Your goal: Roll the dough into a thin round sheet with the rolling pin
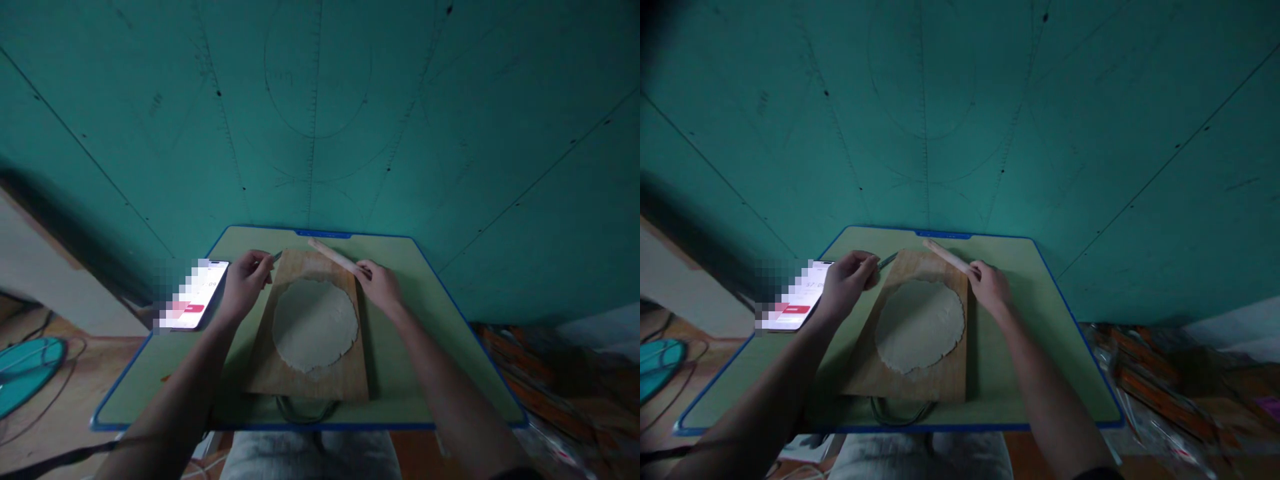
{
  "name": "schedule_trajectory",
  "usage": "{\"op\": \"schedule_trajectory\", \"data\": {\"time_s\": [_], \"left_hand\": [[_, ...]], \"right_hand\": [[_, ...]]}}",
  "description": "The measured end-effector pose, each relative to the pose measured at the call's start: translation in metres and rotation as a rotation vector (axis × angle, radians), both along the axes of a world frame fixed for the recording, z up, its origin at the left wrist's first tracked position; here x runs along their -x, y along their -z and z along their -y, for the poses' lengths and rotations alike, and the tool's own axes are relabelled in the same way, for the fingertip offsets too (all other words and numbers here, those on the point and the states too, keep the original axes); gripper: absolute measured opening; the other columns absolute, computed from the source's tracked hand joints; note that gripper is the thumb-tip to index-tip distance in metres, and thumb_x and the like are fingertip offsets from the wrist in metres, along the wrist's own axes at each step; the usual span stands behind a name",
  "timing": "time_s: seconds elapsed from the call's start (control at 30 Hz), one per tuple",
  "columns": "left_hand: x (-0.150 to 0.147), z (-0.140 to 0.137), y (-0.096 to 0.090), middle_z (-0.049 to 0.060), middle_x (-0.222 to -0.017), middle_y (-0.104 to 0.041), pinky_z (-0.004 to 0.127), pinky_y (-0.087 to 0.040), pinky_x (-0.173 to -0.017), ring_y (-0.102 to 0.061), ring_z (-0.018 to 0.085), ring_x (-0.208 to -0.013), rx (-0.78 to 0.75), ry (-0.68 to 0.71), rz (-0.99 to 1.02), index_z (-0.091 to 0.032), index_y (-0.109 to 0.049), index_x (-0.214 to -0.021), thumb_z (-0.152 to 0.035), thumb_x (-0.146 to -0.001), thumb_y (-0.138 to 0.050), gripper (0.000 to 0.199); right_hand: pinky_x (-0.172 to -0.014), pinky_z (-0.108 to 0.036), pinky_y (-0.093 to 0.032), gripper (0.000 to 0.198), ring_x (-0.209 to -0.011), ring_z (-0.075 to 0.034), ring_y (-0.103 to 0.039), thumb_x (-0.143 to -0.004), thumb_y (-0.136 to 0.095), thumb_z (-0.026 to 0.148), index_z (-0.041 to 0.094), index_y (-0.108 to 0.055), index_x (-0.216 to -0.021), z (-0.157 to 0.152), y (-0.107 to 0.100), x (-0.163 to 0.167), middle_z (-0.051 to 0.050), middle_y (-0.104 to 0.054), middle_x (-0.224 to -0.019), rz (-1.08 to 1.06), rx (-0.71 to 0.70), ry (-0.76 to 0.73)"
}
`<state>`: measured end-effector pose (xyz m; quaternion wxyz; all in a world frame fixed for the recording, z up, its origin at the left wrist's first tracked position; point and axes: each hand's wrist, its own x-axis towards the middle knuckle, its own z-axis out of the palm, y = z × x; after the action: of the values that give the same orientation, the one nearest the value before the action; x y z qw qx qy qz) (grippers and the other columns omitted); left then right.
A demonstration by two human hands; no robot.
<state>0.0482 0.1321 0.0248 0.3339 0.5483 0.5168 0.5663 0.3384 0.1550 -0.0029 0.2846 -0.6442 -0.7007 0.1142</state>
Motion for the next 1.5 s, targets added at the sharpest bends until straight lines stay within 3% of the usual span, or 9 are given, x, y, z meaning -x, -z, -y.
{"op": "schedule_trajectory", "data": {"time_s": [0.3, 0.57, 0.77, 1.1, 1.23, 1.5], "left_hand": [[0.0, 0.0, -0.005, -0.004, -0.048, -0.053, 0.02, -0.034, -0.042, -0.046, 0.009, -0.041, -0.008, -0.007, -0.002, -0.017, -0.063, -0.077, -0.044, -0.082, -0.06, 0.028], [-0.001, 0.001, -0.006, -0.006, -0.047, -0.05, 0.02, -0.035, -0.042, -0.045, 0.009, -0.041, -0.028, -0.066, -0.032, -0.021, -0.049, -0.068, -0.038, -0.087, -0.051, 0.025], [0.002, -0.001, -0.002, -0.006, -0.043, -0.043, 0.021, -0.03, -0.041, -0.04, 0.009, -0.038, 0.03, -0.047, -0.033, -0.022, -0.044, -0.061, -0.041, -0.088, -0.051, 0.034], [-0.009, 0.003, -0.006, -0.008, -0.042, -0.032, 0.021, -0.024, -0.039, -0.031, 0.006, -0.037, 0.177, 0.018, 0.162, -0.022, -0.039, -0.052, -0.046, -0.082, -0.06, 0.044], [-0.01, 0.003, -0.006, -0.005, -0.04, -0.038, 0.021, -0.026, -0.039, -0.034, 0.007, -0.036, 0.224, 0.045, 0.19, -0.021, -0.043, -0.051, -0.051, -0.08, -0.06, 0.045], [-0.009, 0.001, -0.008, -0.001, -0.052, -0.054, 0.023, -0.033, -0.04, -0.047, 0.011, -0.039, 0.339, 0.068, 0.326, -0.015, -0.061, -0.072, -0.049, -0.072, -0.054, 0.034]], "right_hand": [[-0.07, -0.028, -0.05, 0.015, -0.088, -0.021, -0.073, -0.09, -0.061, 0.027, 0.025, -0.071, -0.101, -0.002, 0.0, 0.0, -0.004, -0.078, -0.097, 0.007, -0.002, -0.003], [-0.071, -0.029, -0.051, 0.015, -0.088, -0.022, -0.073, -0.091, -0.059, 0.029, 0.025, -0.071, -0.099, -0.003, 0.004, -0.002, -0.005, -0.078, -0.097, -0.035, -0.014, -0.022], [-0.071, -0.029, -0.051, 0.014, -0.087, -0.021, -0.073, -0.091, -0.059, 0.028, 0.025, -0.071, -0.098, -0.003, 0.004, -0.002, -0.005, -0.078, -0.096, -0.059, -0.009, -0.022], [-0.071, -0.031, -0.052, 0.017, -0.086, -0.023, -0.073, -0.091, -0.058, 0.029, 0.024, -0.071, -0.101, -0.003, 0.003, -0.001, -0.007, -0.078, -0.096, -0.04, 0.013, -0.007], [-0.069, -0.031, -0.052, 0.017, -0.083, -0.023, -0.073, -0.09, -0.058, 0.031, 0.025, -0.071, -0.099, -0.004, 0.006, -0.002, -0.006, -0.078, -0.093, -0.042, -0.009, 0.0], [-0.068, -0.03, -0.05, 0.018, -0.084, -0.024, -0.073, -0.091, -0.056, 0.032, 0.024, -0.071, -0.098, -0.002, 0.006, -0.004, -0.007, -0.078, -0.093, -0.047, -0.033, -0.03]]}}
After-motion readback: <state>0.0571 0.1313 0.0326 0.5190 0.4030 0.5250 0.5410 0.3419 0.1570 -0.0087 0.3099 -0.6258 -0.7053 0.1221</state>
